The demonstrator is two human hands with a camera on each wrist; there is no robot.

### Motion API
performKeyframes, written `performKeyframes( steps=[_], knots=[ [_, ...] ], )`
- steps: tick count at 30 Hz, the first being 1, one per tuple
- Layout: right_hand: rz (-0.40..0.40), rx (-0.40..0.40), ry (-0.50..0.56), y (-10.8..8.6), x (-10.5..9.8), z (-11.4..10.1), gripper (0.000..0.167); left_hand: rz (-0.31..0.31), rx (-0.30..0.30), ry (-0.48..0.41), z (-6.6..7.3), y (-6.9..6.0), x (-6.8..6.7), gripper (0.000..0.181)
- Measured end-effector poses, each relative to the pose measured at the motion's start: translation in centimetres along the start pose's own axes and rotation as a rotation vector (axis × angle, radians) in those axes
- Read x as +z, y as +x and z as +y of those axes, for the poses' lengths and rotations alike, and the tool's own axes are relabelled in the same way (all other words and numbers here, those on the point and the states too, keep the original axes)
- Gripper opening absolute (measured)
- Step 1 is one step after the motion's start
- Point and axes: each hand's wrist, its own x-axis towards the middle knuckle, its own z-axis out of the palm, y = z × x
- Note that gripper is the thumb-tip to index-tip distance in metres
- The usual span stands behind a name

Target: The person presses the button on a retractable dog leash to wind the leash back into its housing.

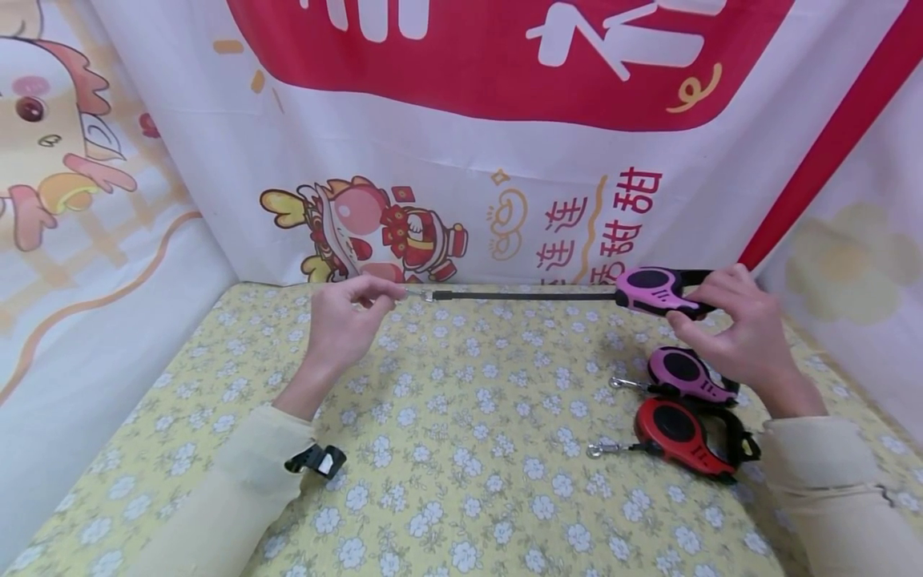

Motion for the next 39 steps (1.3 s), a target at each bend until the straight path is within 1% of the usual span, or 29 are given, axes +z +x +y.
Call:
performKeyframes(
  steps=[4,9,12,16,21,25,33,36,39],
  knots=[
    [-0.002,-0.008,0.005,0.1,0.0,-0.1,0.026,0.001,0.005,-0.001,0.0,0.1,0.0,0.015],
    [-0.059,-0.001,-0.003,0.3,-0.3,-0.4,0.023,0.004,0.026,0.001,0.1,0.0,0.0,0.015],
    [-0.062,-0.024,0.005,0.3,-0.3,-0.5,0.025,0.005,0.032,0.006,0.2,0.1,-0.1,0.016],
    [-0.018,-0.071,0.023,0.5,0.1,-0.5,0.034,0.002,0.028,0.009,0.2,0.1,-0.1,0.017],
    [0.008,-0.087,0.032,0.6,0.3,-0.7,0.047,-0.014,0.02,0.013,0.3,-0.1,-0.1,0.018],
    [0.008,-0.091,0.039,0.6,0.4,-0.9,0.051,-0.023,0.027,0.019,0.3,-0.1,-0.1,0.019],
    [-0.004,-0.1,0.029,0.6,0.6,-1.1,0.063,-0.015,0.041,0.027,0.3,-0.2,0.1,0.018],
    [-0.007,-0.108,0.032,0.6,0.7,-1.1,0.056,-0.015,0.043,0.026,0.4,-0.3,0.1,0.017],
    [-0.014,-0.123,0.037,0.7,0.7,-1.1,0.045,-0.019,0.054,0.027,0.5,-0.3,0.1,0.017]
  ],
)
